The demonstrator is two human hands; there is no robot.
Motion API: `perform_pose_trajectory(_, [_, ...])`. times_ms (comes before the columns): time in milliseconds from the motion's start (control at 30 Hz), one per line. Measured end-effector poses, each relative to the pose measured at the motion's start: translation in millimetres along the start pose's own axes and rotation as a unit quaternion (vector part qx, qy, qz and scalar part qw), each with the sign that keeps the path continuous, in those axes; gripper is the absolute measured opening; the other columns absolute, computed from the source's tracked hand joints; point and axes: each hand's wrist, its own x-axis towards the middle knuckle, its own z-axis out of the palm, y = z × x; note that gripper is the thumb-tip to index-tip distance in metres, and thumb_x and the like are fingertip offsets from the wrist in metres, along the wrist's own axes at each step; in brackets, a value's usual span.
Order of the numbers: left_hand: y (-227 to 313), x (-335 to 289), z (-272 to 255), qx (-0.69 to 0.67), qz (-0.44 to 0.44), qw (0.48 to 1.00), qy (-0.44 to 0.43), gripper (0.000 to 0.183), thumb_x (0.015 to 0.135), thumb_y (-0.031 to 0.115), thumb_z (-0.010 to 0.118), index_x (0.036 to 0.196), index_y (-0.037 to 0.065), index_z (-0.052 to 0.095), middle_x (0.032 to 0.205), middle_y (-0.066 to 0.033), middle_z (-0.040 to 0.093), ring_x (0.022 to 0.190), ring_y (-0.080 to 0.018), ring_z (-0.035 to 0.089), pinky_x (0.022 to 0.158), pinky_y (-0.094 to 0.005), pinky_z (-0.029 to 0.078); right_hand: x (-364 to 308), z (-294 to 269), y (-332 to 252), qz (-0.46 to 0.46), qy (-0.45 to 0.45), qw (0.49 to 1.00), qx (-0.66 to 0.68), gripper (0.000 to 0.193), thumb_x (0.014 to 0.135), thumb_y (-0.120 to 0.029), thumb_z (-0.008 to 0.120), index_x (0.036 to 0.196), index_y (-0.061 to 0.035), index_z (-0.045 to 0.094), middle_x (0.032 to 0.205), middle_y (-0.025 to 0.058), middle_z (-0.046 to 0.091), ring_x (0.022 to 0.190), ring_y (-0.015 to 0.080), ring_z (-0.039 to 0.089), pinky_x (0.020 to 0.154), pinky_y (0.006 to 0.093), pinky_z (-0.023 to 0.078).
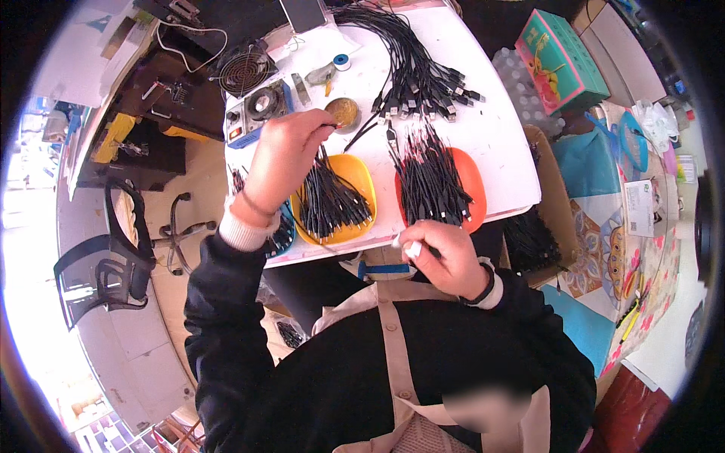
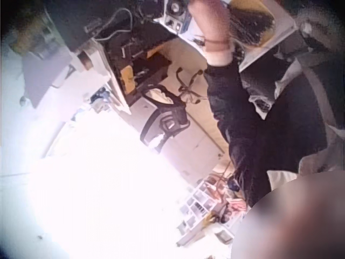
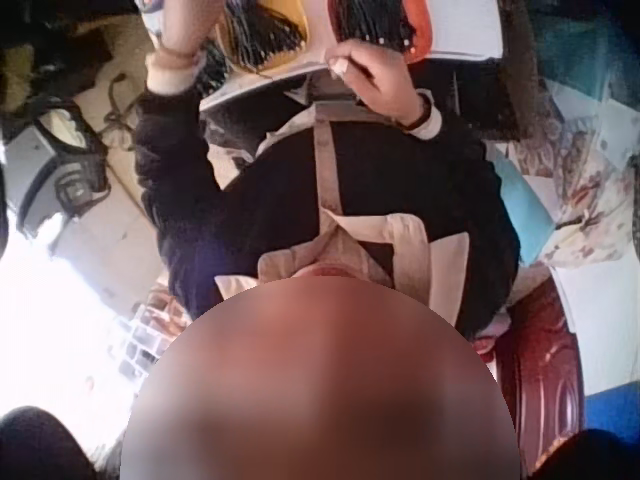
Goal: The person repeatedly picks up small black cable assemblies from trays, attaches a small white connector to the end of each cable, and places the finished unit into a different tray. The process is repeated for multiple items throughout the clip.
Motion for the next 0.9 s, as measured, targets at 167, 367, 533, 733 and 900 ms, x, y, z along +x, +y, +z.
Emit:
perform_pose_trajectory(167, [-62,35,39,0.113,0.114,0.983,-0.088,0.008,0.08,0.007,0.059,0.085,0.004,0.065,0.076,-0.0146,0.062,0.074,-0.0333,0.063,0.066,-0.0394,0.05,2,-9,6,-0.02,-0.046,0.999,-0.02,0.011,0.09,-0.008,0.056,0.099,-0.0025,0.059,0.084,0.0114,0.062,0.075,0.0275,0.063,0.066,0.0345,0.048])
perform_pose_trajectory(367, [-87,42,57,0.109,0.094,0.982,-0.122,0.007,0.077,0.005,0.058,0.08,0.004,0.064,0.079,-0.0132,0.06,0.074,-0.0333,0.062,0.066,-0.0402,0.05,4,-20,12,-0.014,-0.055,0.998,-0.033,0.013,0.087,-0.008,0.058,0.099,-0.0032,0.059,0.084,0.0114,0.062,0.075,0.0289,0.062,0.066,0.036,0.048])
perform_pose_trajectory(533, [-88,44,61,0.102,0.079,0.984,-0.122,0.006,0.076,0.003,0.058,0.079,0.004,0.064,0.08,-0.0133,0.059,0.075,-0.0338,0.063,0.065,-0.0405,0.05,6,-20,16,-0.023,-0.062,0.998,-0.017,0.013,0.086,-0.007,0.06,0.098,-0.0039,0.059,0.086,0.0109,0.062,0.075,0.0285,0.062,0.067,0.0358,0.049])
perform_pose_trajectory(733, [-81,43,58,0.124,0.068,0.981,-0.131,0.007,0.078,0.004,0.058,0.083,0.003,0.064,0.083,-0.0132,0.059,0.078,-0.0336,0.062,0.069,-0.0401,0.05,5,-18,15,-0.03,-0.059,0.997,-0.029,0.014,0.085,-0.006,0.059,0.098,-0.0042,0.06,0.085,0.0105,0.062,0.075,0.0287,0.062,0.066,0.036,0.049])
perform_pose_trajectory(900, [-82,30,25,0.115,0.057,0.99,-0.061,0.009,0.079,0.004,0.065,0.086,0.0,0.063,0.084,-0.0133,0.06,0.08,-0.0317,0.06,0.07,-0.0371,0.048,3,-16,11,-0.02,-0.05,0.998,-0.046,0.014,0.085,-0.006,0.058,0.099,-0.0039,0.06,0.083,0.0115,0.061,0.074,0.0298,0.061,0.065,0.0363,0.048])
